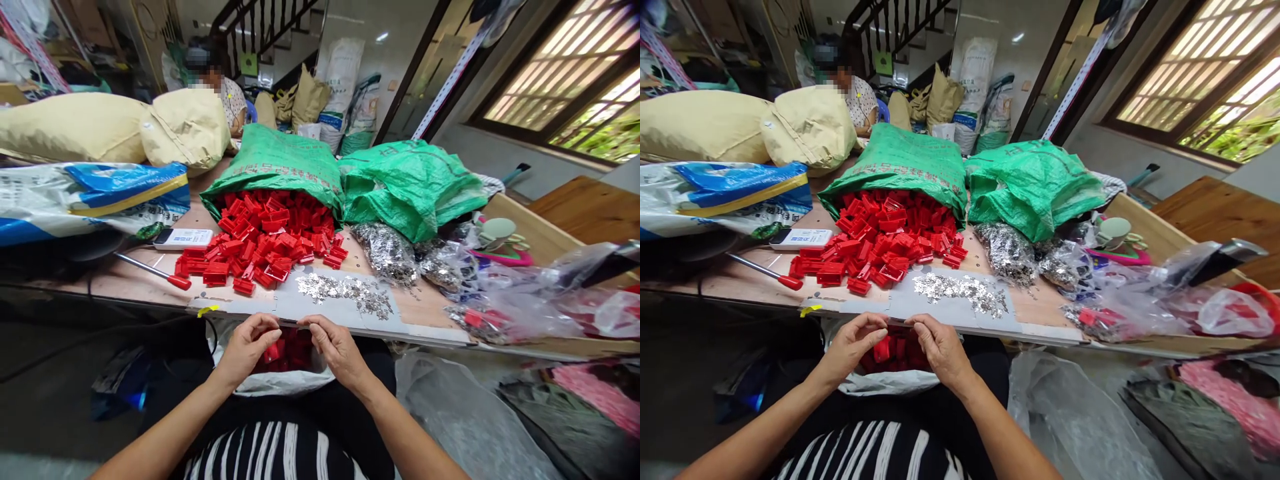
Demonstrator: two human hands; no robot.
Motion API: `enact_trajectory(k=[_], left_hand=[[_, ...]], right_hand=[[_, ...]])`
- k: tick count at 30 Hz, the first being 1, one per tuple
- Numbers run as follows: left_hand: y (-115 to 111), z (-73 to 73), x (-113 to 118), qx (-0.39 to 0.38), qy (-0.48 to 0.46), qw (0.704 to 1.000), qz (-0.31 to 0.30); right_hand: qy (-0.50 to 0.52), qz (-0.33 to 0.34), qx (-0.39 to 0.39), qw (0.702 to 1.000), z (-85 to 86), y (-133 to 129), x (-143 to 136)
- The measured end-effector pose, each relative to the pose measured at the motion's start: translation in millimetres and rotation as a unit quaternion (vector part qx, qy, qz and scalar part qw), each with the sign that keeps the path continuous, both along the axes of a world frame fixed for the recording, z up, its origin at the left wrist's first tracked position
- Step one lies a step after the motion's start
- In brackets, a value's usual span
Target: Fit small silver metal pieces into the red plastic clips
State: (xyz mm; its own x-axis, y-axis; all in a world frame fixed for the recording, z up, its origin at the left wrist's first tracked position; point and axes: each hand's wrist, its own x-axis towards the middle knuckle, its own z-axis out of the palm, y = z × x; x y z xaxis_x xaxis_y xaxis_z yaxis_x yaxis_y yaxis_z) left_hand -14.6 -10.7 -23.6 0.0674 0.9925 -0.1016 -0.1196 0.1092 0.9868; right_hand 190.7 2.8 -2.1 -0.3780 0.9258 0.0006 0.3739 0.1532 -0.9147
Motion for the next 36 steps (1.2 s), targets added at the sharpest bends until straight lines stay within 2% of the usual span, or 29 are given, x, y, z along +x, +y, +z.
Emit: enact_trajectory(k=[2, 3, 6, 9, 11, 14, 18, 22, 27, 29, 31, 34, 36], left_hand=[[7, -0.4, -11, 0.091, 0.109, 0.989, 0.048], [11, 0.1, -17, 0.136, 0.165, 0.974, 0.077], [28, 0.4, -32, 0.234, 0.323, 0.901, 0.173], [45, -5.7, -41, 0.248, 0.457, 0.823, 0.23], [54, -12.4, -45, 0.24, 0.514, 0.79, 0.231], [63, -21.1, -51, 0.232, 0.555, 0.768, 0.219], [67, -24.4, -56, 0.235, 0.568, 0.764, 0.196], [62, -22.1, -57, 0.238, 0.565, 0.771, 0.172], [47, -16.3, -52, 0.266, 0.506, 0.804, 0.163], [41, -12.9, -47, 0.273, 0.448, 0.836, 0.161], [36, -9.5, -41, 0.251, 0.365, 0.883, 0.157], [30, -5.1, -28, 0.176, 0.184, 0.958, 0.13], [27, -2.4, -20, 0.139, 0.061, 0.983, 0.106]], right_hand=[[-0.007, -0.004, -0.003, 1.0, -2.9, 0, 2], [-0.011, -0.006, -0.005, 1.0, -4.3, 0, 3], [-0.031, -0.01, -0.005, 0.999, -7.0, 1, 5], [-0.077, -0.02, 0.012, 0.997, -7.4, 2, 9], [-0.12, -0.044, 0.038, 0.991, -7.2, 5, 14], [-0.18, -0.096, 0.096, 0.974, -7.9, 12, 23], [-0.235, -0.121, 0.141, 0.954, -9.9, 25, 29], [-0.297, -0.134, 0.147, 0.934, -10.6, 37, 25], [-0.37, -0.168, 0.152, 0.901, -11.2, 46, 13], [-0.387, -0.172, 0.151, 0.893, -11.6, 47, 10], [-0.391, -0.17, 0.149, 0.892, -11.9, 48, 9], [-0.381, -0.166, 0.148, 0.897, -12.5, 48, 8], [-0.371, -0.167, 0.149, 0.901, -13.0, 48, 9]])
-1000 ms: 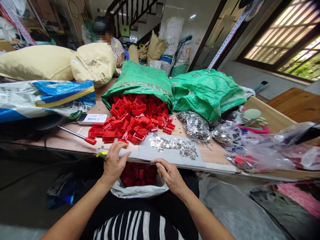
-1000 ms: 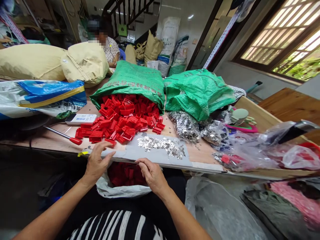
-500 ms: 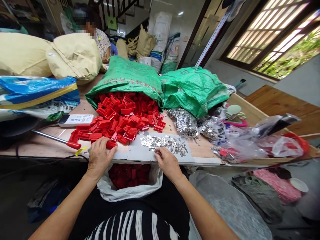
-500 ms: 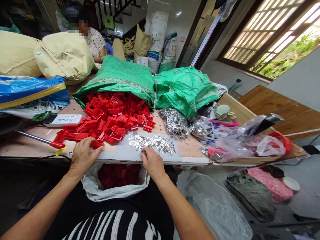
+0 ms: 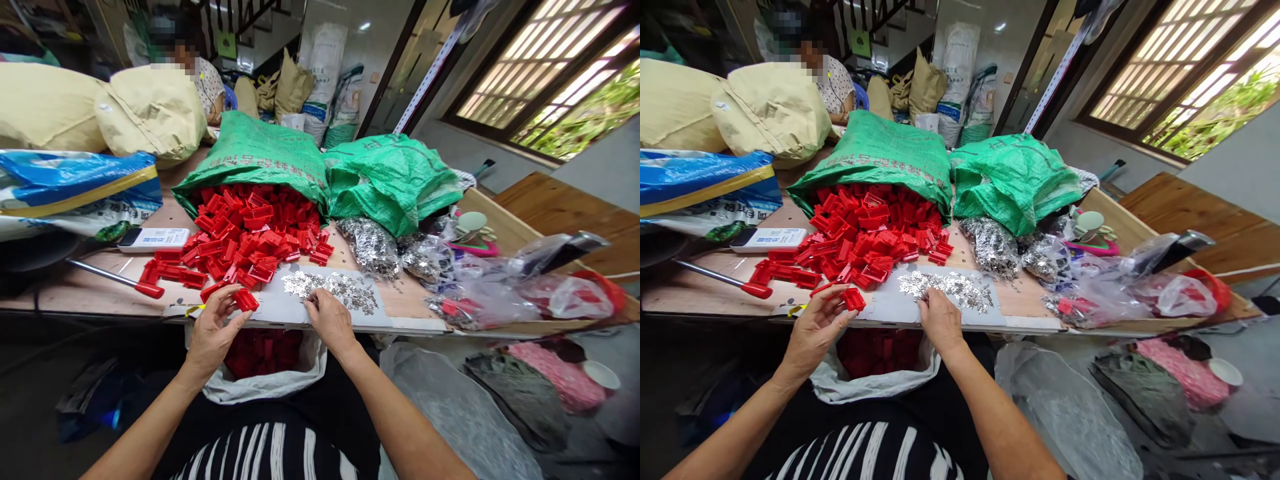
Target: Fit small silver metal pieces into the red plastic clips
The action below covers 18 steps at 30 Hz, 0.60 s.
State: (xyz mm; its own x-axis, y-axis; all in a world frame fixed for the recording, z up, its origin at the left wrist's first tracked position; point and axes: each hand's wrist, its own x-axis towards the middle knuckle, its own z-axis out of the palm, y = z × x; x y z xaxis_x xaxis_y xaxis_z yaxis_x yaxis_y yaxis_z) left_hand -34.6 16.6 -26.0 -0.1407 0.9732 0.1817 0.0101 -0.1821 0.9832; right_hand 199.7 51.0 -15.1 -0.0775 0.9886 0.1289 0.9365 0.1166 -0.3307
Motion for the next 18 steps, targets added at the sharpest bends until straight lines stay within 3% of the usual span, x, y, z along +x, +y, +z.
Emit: enact_trajectory(k=[3, 12, 18], left_hand=[[-6, 4.5, 10, 0.005, -0.096, 0.995, -0.027], [-19, 19.1, 24, -0.016, -0.187, 0.977, -0.103], [-24, 22.8, 28, -0.089, -0.256, 0.956, -0.113]], right_hand=[[0.021, 0.003, 0.007, 1.0, -0.6, -1, 2], [0.091, 0.0, 0.0, 0.996, -1.7, -4, 11], [0.243, 0.031, -0.035, 0.969, 5.0, -5, 12]])
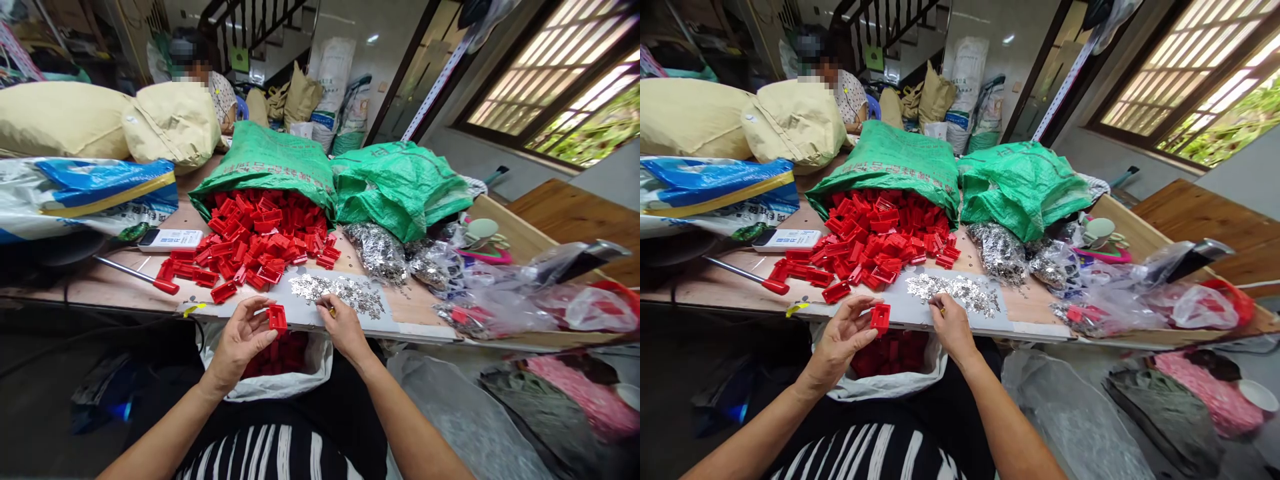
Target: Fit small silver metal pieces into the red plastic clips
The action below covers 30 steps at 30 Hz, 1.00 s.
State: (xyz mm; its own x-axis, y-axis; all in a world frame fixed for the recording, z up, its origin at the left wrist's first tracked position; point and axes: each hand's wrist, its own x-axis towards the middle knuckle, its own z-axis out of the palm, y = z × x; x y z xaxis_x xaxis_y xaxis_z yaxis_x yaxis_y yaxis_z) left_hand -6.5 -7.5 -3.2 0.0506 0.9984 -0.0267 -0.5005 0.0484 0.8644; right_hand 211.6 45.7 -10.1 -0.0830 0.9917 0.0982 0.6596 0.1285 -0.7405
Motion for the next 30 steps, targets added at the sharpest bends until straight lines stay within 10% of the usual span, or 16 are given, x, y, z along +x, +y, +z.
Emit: enact_trajectory(k=[9, 23, 30], left_hand=[[-4, -6.9, 7, -0.164, -0.103, 0.978, -0.073], [-8, -19.5, 8, 0.062, 0.259, 0.964, -0.011], [-9, -17.9, 10, 0.104, 0.293, 0.95, -0.024]], right_hand=[[0.164, 0.097, -0.079, 0.978, 10.5, -9, -19], [0.142, 0.117, -0.119, 0.976, 25.1, -26, -37], [0.141, 0.11, -0.116, 0.977, 24.2, -28, -38]])
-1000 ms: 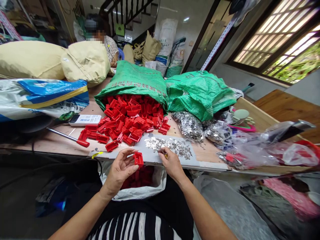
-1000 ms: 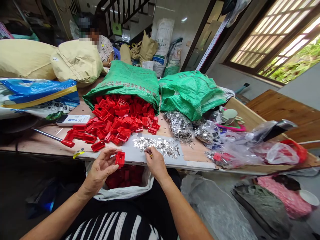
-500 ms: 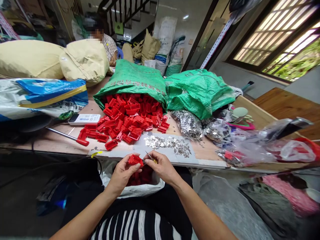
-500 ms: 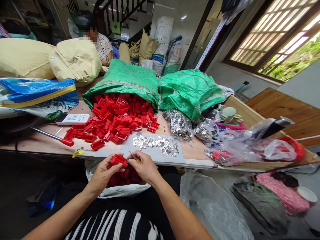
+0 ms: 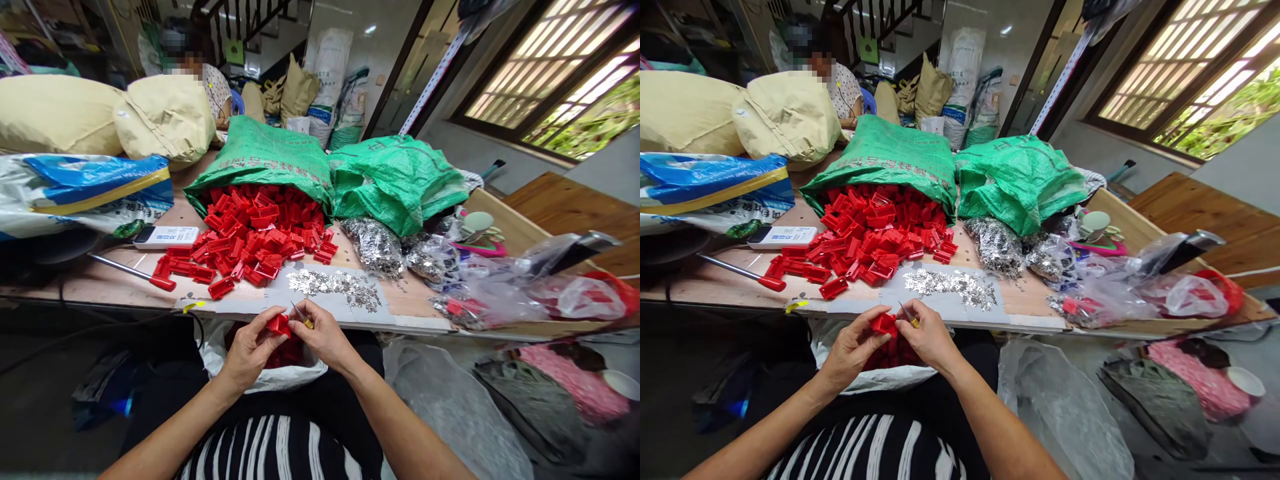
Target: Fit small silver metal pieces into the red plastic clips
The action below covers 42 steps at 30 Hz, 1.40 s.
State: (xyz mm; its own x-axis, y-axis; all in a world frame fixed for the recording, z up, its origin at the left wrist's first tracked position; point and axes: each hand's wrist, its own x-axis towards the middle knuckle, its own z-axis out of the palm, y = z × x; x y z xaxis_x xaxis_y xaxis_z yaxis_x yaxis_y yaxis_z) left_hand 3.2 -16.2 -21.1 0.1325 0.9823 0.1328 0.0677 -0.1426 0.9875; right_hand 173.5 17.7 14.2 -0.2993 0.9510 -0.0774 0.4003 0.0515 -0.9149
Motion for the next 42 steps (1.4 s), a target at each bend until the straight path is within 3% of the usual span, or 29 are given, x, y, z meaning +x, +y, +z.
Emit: enact_trajectory(k=[9, 13, 20, 25, 28, 35, 42], left_hand=[[4, -7.9, -1, -0.054, -0.024, 0.998, 0.006], [4, -9.8, -3, -0.085, -0.037, 0.995, 0.019], [4, -8.0, -4, -0.105, -0.051, 0.993, 0.026], [4, -9.6, -5, -0.121, -0.08, 0.989, 0.026], [3, -9.9, -2, -0.127, -0.087, 0.988, 0.022], [3, -11.2, 1, -0.124, -0.063, 0.99, 0.015], [4, -12.9, -5, -0.124, -0.071, 0.989, 0.024]], right_hand=[[0.021, -0.013, 0.017, 1.0, -11.6, 2, 6], [-0.068, -0.075, 0.076, 0.992, -19.2, 10, 17], [-0.207, -0.151, 0.152, 0.955, -25.5, 24, 49], [-0.319, -0.227, 0.139, 0.91, -15.2, 30, 97], [-0.384, -0.227, 0.132, 0.885, -13.9, 28, 111], [-0.44, -0.228, 0.127, 0.859, -21.8, 27, 99], [-0.408, -0.203, 0.128, 0.881, -18.7, 22, 96]])
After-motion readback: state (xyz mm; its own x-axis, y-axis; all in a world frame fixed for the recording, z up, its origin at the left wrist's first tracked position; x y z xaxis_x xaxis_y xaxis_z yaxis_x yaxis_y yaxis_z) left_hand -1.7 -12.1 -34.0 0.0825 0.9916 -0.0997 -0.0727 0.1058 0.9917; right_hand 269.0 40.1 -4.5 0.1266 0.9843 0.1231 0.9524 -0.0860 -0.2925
